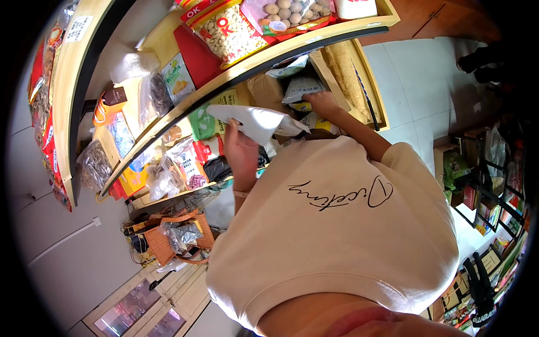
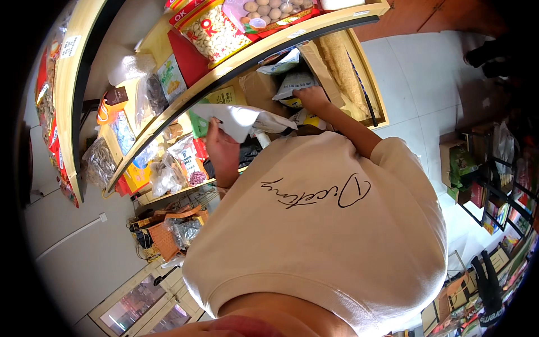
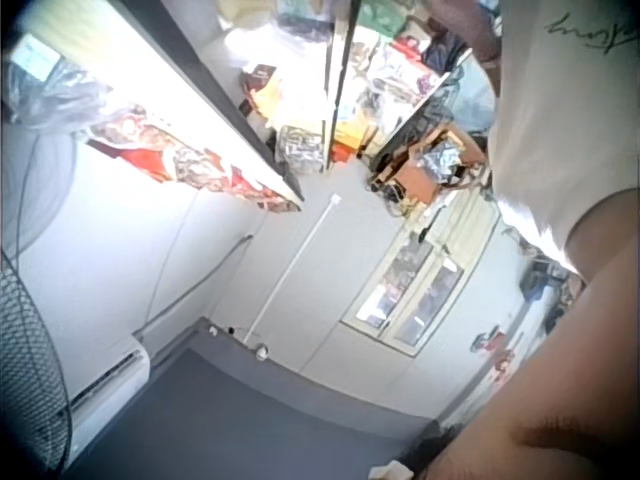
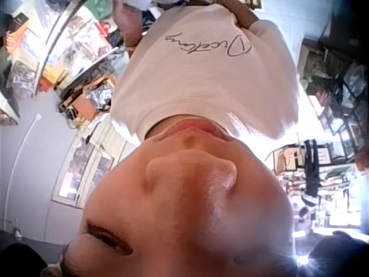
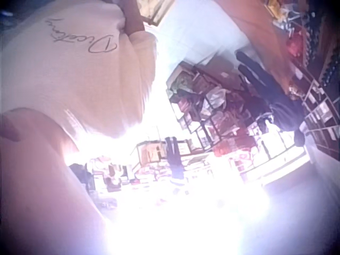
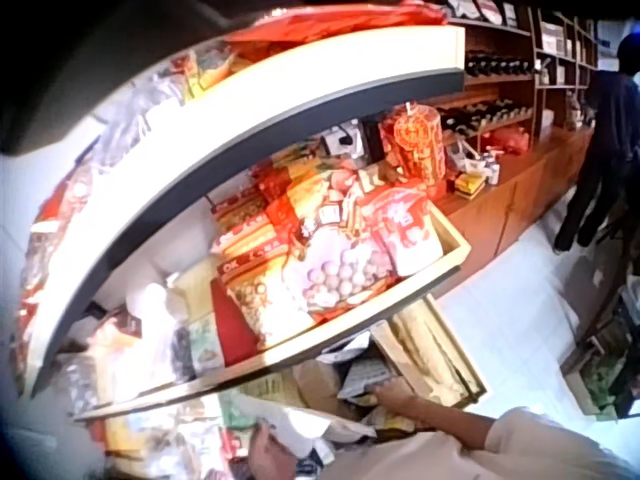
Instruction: The person retrieves snack packets and packs them into a cardboard box on a shelf.
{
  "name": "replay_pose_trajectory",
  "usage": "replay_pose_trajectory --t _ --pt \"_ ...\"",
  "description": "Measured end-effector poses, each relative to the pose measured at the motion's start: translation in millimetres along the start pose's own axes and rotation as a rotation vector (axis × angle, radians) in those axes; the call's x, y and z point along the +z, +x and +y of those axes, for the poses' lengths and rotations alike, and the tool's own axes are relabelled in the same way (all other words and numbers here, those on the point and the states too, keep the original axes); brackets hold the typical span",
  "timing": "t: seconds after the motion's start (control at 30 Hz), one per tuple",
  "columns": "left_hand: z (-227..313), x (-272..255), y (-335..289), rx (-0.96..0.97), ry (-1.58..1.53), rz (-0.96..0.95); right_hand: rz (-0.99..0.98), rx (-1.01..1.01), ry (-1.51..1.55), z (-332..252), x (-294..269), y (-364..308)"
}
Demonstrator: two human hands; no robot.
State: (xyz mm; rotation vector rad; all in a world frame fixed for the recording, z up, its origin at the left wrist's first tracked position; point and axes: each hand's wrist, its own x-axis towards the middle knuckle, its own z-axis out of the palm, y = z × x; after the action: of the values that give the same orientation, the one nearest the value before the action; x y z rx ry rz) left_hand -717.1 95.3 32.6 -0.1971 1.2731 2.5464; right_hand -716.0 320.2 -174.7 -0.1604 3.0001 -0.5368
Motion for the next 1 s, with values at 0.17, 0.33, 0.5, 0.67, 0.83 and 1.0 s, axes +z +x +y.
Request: replay_pose_trajectory --t 0.17,0.33,0.5,0.67,0.83,1.0 --pt "-44 11 2 0.103 -0.222 -0.145 -0.029 -0.012 -0.086 -1 0 -2" --pt "-116 -15 40 -0.169 -0.273 0.037 -0.08 0.029 -0.094 -5 -11 -3" --pt "-150 -39 72 -0.405 -0.311 0.131 -0.058 0.035 -0.092 10 16 -1" --pt "-141 -18 82 -0.443 -0.41 0.018 0.006 0.013 -0.103 7 13 -4" --pt "-178 -12 133 -0.434 -0.398 0.198 0.045 0.008 -0.093 10 16 -3" --pt "-197 -27 186 -0.461 -0.289 0.284 0.071 0.005 -0.075 0 5 0"
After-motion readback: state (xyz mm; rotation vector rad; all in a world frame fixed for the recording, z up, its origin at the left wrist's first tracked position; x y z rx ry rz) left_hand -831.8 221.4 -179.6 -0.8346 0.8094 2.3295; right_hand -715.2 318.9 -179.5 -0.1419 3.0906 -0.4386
